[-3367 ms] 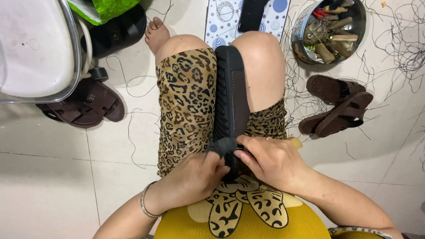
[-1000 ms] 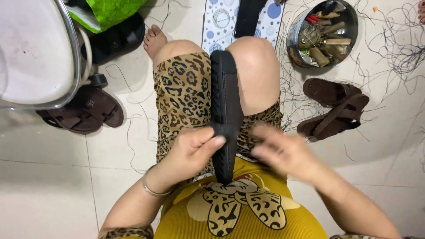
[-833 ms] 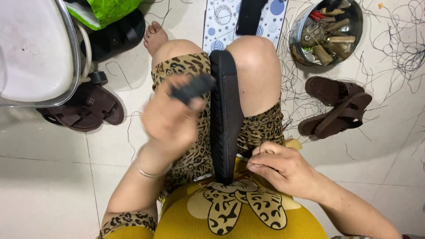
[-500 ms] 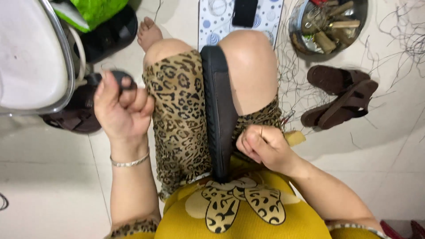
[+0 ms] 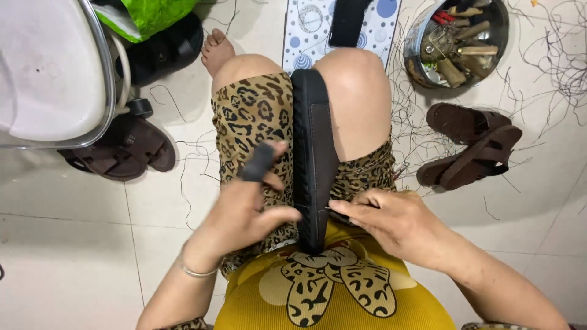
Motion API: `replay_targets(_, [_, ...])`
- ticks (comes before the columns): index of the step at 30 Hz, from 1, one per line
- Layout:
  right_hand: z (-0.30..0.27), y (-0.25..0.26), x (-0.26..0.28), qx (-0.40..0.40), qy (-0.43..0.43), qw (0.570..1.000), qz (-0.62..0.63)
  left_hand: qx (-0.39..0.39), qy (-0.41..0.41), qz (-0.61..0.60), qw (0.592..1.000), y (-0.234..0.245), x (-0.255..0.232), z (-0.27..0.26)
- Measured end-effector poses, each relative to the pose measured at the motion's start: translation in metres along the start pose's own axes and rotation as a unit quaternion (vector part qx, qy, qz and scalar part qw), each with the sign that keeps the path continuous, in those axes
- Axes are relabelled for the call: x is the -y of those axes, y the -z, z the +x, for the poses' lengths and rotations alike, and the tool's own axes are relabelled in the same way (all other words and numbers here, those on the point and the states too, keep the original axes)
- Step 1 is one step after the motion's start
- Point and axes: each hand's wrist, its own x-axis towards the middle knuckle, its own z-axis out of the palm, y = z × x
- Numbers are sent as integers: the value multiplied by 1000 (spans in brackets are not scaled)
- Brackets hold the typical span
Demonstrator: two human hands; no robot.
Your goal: Hand-sewing the sole of a shoe to the upper using a needle and thread while sitting on the floor.
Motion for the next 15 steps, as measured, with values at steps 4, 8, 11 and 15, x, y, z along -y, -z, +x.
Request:
replay_targets(4, [9,1,5,3,-9,1000,-1,69,-16,92,993,-8,-8,0])
replay_targets(8, [16,4,12,0,4,999,-44,84,-4,98,992,-8,-8,0])
replay_targets(11, [15,5,20,17,-21,996,-86,68,-25,109,991,-11,-5,-1])
replay_targets(15, [22,8,34,60,-56,989,-125,51,-46,132,989,-17,2,-1])
